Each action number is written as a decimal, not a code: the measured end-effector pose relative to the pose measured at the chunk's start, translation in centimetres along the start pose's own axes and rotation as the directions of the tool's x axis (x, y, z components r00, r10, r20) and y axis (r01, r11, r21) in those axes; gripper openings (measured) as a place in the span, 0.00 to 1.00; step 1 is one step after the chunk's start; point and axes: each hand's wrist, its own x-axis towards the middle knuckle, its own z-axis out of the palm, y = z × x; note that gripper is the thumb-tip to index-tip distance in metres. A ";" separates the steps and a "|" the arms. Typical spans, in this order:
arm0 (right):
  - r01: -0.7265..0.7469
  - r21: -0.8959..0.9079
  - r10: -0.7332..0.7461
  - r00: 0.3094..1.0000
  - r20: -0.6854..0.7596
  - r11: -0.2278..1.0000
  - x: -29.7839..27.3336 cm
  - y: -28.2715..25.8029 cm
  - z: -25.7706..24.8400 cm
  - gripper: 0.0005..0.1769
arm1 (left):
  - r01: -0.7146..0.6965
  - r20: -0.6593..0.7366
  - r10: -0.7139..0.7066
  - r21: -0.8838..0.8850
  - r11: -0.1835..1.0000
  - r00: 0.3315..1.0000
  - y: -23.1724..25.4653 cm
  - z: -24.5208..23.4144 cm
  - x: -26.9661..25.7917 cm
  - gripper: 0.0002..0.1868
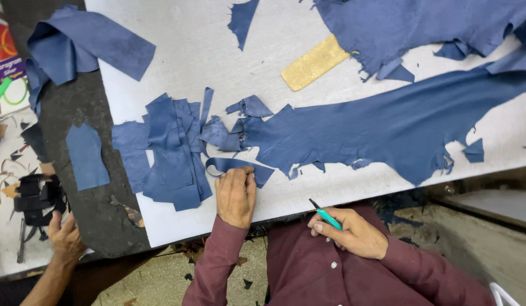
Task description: The person cuts blue fabric into rectangular pieces using a utility knife and a wooden template on a white worktable. They repeatedly position the template, cut along its edge, remove the cut piece, and stack the finished pieces on the table.
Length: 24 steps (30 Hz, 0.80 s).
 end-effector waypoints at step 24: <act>0.384 -0.374 -0.529 0.713 -0.461 0.844 0.0 -1.6 -6.1 0.11 | -0.271 0.224 0.247 0.084 0.959 0.943 2.5 3.4 19.7 0.37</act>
